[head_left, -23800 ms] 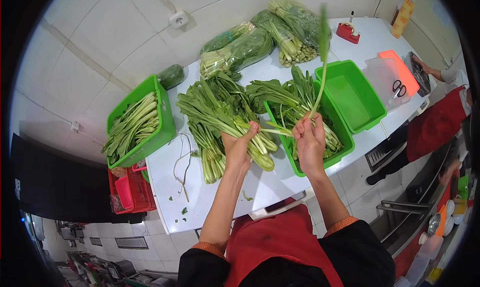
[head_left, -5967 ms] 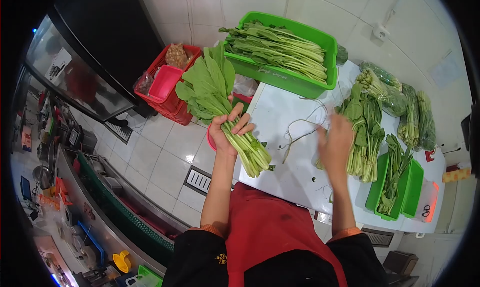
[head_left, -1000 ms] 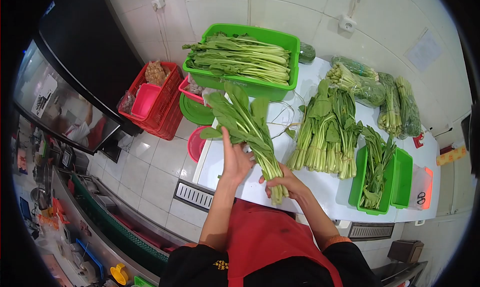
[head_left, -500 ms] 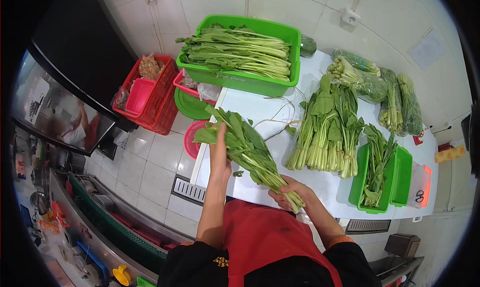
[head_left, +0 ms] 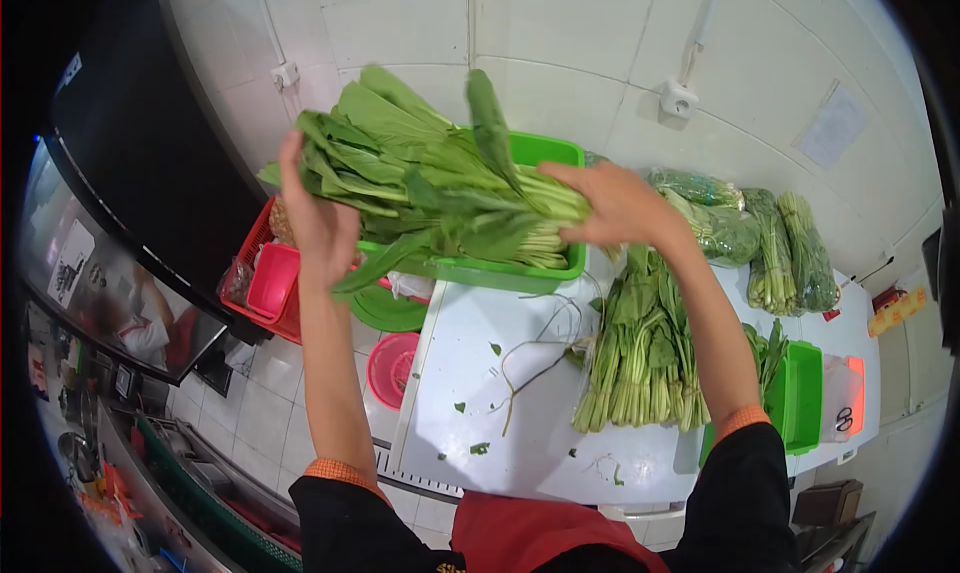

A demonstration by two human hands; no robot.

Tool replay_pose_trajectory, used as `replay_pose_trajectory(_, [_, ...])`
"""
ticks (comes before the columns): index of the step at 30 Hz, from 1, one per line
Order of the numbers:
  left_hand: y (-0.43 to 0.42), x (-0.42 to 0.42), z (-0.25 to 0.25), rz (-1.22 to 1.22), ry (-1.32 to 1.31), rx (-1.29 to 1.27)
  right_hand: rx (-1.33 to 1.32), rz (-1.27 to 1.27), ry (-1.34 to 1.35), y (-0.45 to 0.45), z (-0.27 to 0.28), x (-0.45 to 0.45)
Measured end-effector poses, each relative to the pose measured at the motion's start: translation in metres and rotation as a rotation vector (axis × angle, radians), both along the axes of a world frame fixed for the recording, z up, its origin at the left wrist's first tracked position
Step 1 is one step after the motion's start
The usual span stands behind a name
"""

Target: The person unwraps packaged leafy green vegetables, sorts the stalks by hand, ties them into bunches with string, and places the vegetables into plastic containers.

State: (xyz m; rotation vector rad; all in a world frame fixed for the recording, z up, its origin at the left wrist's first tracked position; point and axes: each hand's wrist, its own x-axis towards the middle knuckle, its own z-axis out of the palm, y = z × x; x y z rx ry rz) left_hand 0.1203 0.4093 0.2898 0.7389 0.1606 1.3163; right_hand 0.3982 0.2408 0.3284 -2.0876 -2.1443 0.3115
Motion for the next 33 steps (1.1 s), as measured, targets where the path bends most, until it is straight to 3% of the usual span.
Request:
replay_pose_trajectory(2, [0.025, -0.001, 0.008, 0.250, -0.070, -0.283, -0.027, 0.006, -0.128, 0.044, -0.015, 0.011])
replay_pose_trajectory(3, [0.032, 0.004, 0.005, 0.253, -0.069, -0.274, -0.060, 0.013, -0.261, 0.062, -0.031, 0.018])
replay_pose_trajectory(5, [0.041, 0.020, -0.020, 1.035, 0.218, -0.158, -0.139, 0.000, -0.291, 0.079, -0.090, 0.032])
replay_pose_trajectory(6, [0.038, 0.035, -0.035, 1.097, 0.368, 0.139, -0.219, -0.022, -0.326, 0.082, -0.116, 0.038])
replay_pose_trajectory(7, [0.030, 0.045, -0.041, 1.076, 0.382, 0.134, -0.237, -0.037, -0.315, 0.082, -0.134, 0.043])
replay_pose_trajectory(9, [0.008, 0.070, -0.062, 0.654, 1.099, 1.209, -0.031, -0.069, -0.146, 0.061, -0.167, 0.056])
replay_pose_trajectory(10, [0.005, 0.078, -0.090, 0.585, 1.087, 1.202, 0.092, -0.052, -0.048, 0.044, -0.162, 0.064])
replay_pose_trajectory(11, [0.010, 0.082, -0.128, 0.666, 1.261, 1.408, 0.054, -0.099, -0.039, 0.021, -0.161, 0.074])
replay_pose_trajectory(12, [0.003, 0.089, -0.155, 0.750, 1.426, 1.626, 0.303, -0.160, 0.148, -0.004, -0.163, 0.082])
replay_pose_trajectory(13, [-0.017, 0.098, -0.152, 0.702, 1.406, 1.632, 0.570, -0.214, 0.320, -0.025, -0.159, 0.088])
replay_pose_trajectory(14, [-0.034, 0.105, -0.144, 0.723, 1.375, 1.527, 0.565, -0.248, 0.313, -0.052, -0.154, 0.092])
replay_pose_trajectory(15, [-0.058, 0.112, -0.140, 0.727, 1.346, 1.429, 0.447, -0.448, 0.242, -0.093, -0.150, 0.086])
replay_pose_trajectory(16, [-0.086, 0.120, -0.146, 0.582, 1.312, 1.337, 0.325, -0.637, 0.166, -0.134, -0.149, 0.080])
replay_pose_trajectory(18, [-0.152, 0.135, -0.174, 0.369, 1.188, 1.225, 0.195, -0.724, 0.048, -0.201, -0.172, 0.072])
replay_pose_trajectory(20, [-0.216, 0.140, -0.196, -0.129, 1.502, 1.111, 0.024, -0.759, 0.087, -0.252, -0.196, 0.050])
replay_pose_trajectory(22, [-0.269, 0.136, -0.223, -0.386, 1.731, 0.959, -0.058, -0.736, 0.204, -0.285, -0.211, 0.010])
replay_pose_trajectory(26, [-0.302, 0.128, -0.236, -0.380, 1.790, 0.804, 0.082, -0.785, 0.439, -0.303, -0.235, -0.048])
replay_pose_trajectory(28, [-0.287, 0.126, -0.223, -0.608, 1.621, 0.573, 0.179, -0.882, 0.598, -0.303, -0.245, -0.061])
replay_pose_trajectory(33, [-0.267, 0.124, -0.162, -0.534, 1.554, 0.360, 0.305, -0.834, 0.850, -0.283, -0.227, -0.075])
